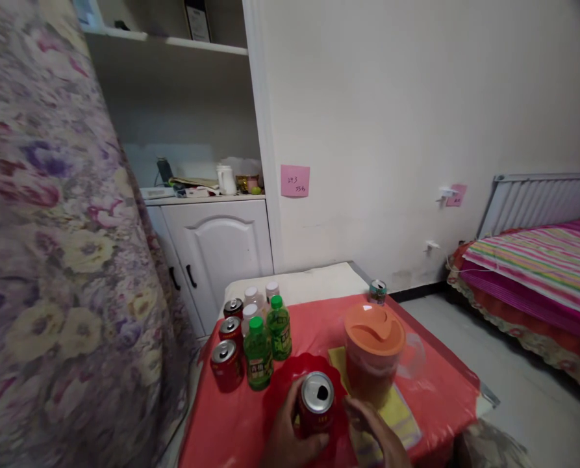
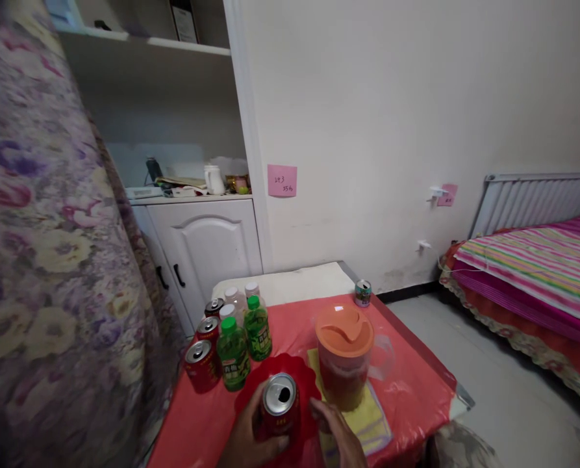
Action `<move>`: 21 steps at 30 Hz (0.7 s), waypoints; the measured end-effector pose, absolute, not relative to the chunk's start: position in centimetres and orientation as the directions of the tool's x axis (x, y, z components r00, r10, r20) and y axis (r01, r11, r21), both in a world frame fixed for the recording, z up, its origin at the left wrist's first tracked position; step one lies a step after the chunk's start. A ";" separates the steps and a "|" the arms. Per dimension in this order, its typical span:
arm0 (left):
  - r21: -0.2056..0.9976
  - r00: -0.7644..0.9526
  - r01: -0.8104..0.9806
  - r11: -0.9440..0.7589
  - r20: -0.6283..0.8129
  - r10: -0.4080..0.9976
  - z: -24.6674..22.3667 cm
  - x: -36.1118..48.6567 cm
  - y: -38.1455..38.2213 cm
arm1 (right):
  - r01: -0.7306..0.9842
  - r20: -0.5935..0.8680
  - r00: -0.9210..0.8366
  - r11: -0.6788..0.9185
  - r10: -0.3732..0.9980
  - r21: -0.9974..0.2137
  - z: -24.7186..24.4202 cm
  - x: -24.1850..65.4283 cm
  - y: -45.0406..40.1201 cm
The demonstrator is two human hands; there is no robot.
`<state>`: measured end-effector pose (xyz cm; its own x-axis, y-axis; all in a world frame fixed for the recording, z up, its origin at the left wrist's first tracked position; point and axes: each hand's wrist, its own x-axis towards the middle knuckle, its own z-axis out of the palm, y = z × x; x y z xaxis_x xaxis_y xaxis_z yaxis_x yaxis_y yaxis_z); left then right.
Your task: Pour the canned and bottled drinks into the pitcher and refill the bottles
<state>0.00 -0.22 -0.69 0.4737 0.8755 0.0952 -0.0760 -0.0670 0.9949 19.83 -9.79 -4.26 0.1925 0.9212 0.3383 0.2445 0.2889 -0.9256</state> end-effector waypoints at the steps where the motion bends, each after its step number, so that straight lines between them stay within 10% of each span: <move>1: 0.995 0.495 -0.081 -0.060 0.093 0.864 -0.3 0.0 -0.4 | 0.269 0.353 0.182 0.298 0.918 -0.916 -4.6 19.4 -9.0; 21: 0.996 0.614 -0.089 0.029 0.032 0.789 0.4 0.3 -1.0 | 0.265 0.315 0.254 0.247 0.915 -0.932 -2.0 16.8 -7.9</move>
